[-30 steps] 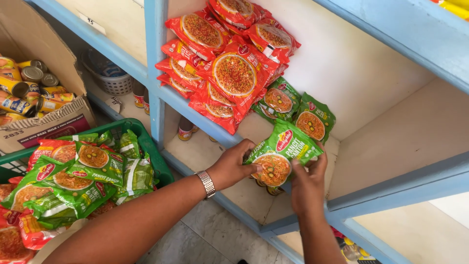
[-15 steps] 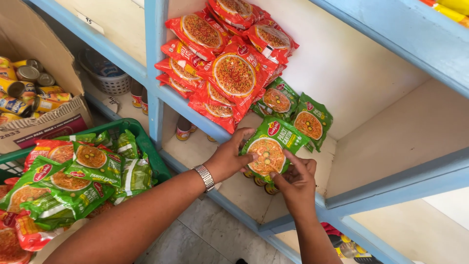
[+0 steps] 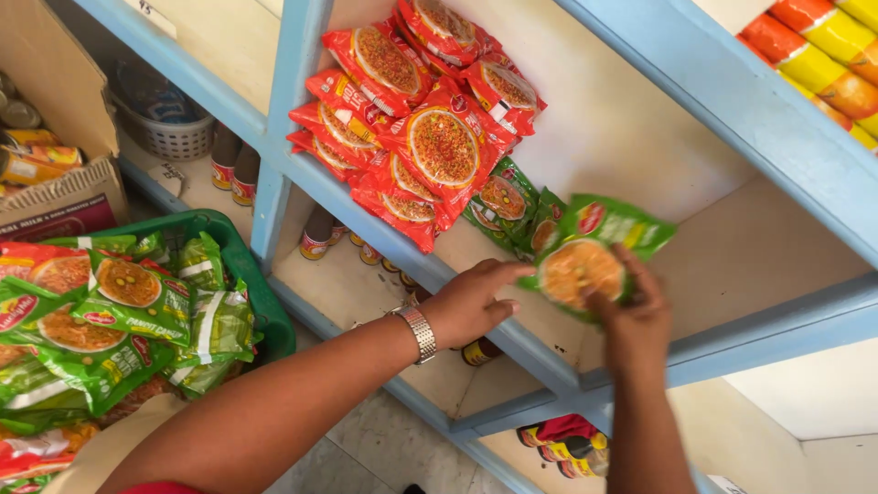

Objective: Stocking and organizing instant noodle packets and canned goods on store shelves.

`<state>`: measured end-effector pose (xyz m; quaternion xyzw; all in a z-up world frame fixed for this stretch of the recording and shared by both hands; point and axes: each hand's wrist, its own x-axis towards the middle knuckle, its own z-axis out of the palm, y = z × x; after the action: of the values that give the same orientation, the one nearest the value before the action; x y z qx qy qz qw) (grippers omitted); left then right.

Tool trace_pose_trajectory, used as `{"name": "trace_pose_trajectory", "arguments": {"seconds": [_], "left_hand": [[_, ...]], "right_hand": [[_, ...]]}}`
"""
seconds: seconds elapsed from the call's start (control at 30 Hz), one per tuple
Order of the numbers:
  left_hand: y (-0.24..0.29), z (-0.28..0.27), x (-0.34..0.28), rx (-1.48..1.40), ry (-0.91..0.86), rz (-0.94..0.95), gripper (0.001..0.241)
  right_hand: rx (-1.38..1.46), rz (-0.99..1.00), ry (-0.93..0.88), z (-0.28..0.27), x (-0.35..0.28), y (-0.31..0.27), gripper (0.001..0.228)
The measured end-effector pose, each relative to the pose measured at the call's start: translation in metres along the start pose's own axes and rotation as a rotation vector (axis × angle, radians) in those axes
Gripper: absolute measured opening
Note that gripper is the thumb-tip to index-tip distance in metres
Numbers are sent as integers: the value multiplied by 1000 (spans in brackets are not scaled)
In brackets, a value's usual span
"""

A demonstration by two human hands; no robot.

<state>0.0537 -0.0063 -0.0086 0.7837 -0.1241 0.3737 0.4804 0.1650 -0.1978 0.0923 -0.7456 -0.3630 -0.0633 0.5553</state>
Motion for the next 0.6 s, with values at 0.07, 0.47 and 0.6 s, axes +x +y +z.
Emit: {"name": "trace_pose_trajectory", "arguments": {"seconds": [0.07, 0.47, 0.6], "left_hand": [[16, -6, 3, -14, -69, -73, 51], [39, -25, -1, 273, -433, 20, 33], [29, -35, -2, 390, -486, 13, 30]], "right_hand": [[-334, -20, 54, -21, 35, -5, 64], [-1204, 280, -31, -26, 158, 96, 51], [-1704, 275, -359, -70, 227, 215, 56]]}}
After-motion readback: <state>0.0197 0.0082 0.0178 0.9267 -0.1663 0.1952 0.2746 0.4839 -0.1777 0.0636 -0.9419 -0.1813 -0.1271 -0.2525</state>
